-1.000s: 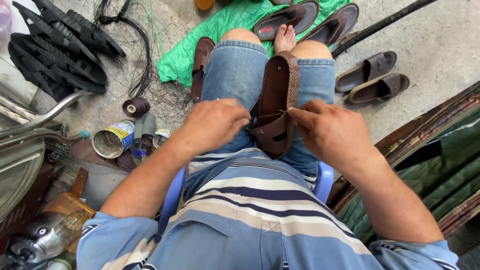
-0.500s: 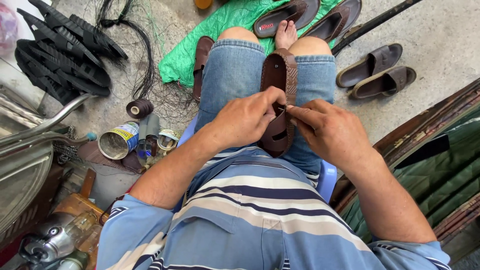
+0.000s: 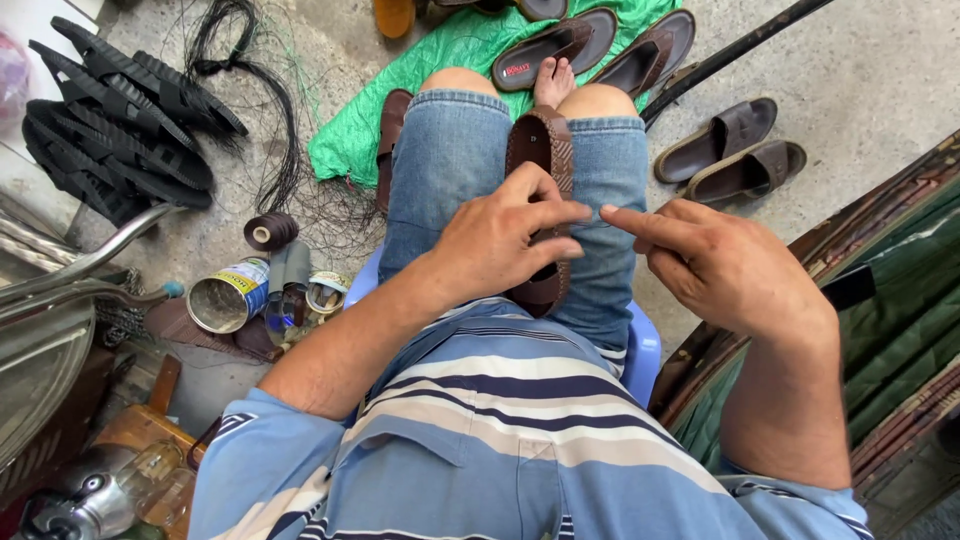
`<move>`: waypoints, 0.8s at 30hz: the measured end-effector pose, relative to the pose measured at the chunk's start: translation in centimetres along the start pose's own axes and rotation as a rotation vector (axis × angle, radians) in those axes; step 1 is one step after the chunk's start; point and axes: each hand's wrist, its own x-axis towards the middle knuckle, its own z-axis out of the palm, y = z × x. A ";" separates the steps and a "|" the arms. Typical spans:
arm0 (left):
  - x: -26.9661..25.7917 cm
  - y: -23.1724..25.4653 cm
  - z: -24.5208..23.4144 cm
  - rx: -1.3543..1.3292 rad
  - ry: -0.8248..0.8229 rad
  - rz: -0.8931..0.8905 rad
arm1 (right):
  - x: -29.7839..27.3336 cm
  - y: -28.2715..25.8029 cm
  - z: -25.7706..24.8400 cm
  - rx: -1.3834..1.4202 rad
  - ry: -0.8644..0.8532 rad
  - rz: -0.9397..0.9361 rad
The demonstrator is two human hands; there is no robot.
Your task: Hand-sewing the leather strap of a sandal using a needle and thread.
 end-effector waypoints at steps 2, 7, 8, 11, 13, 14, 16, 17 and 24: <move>-0.1 -0.1 0.3 0.001 0.080 0.067 | 0.7 0.2 1.2 0.049 0.034 -0.052; -1.0 -1.5 1.4 -0.131 0.160 -0.100 | 4.0 0.0 6.1 0.556 0.353 -0.052; -1.4 -1.2 1.4 -0.129 0.159 -0.099 | 3.9 0.3 6.3 0.557 0.355 -0.052; -2.7 -0.7 1.9 -0.054 0.234 -0.109 | 3.6 0.6 5.9 0.447 0.359 -0.174; -3.3 -0.9 2.8 0.151 0.279 -0.026 | 3.2 0.0 4.3 -0.155 0.477 -0.115; -3.3 -1.0 3.0 0.148 0.282 -0.027 | 3.3 -0.4 4.5 -0.159 0.475 -0.117; -3.4 -1.2 3.4 0.149 0.329 -0.032 | 3.8 -1.2 4.8 -0.153 0.291 -0.013; -3.4 -1.3 3.2 0.146 0.329 -0.036 | 3.9 -0.7 4.7 -0.153 0.287 -0.014; -3.3 -2.2 1.2 -0.017 0.196 -0.023 | -0.6 16.6 3.2 1.711 0.432 -0.294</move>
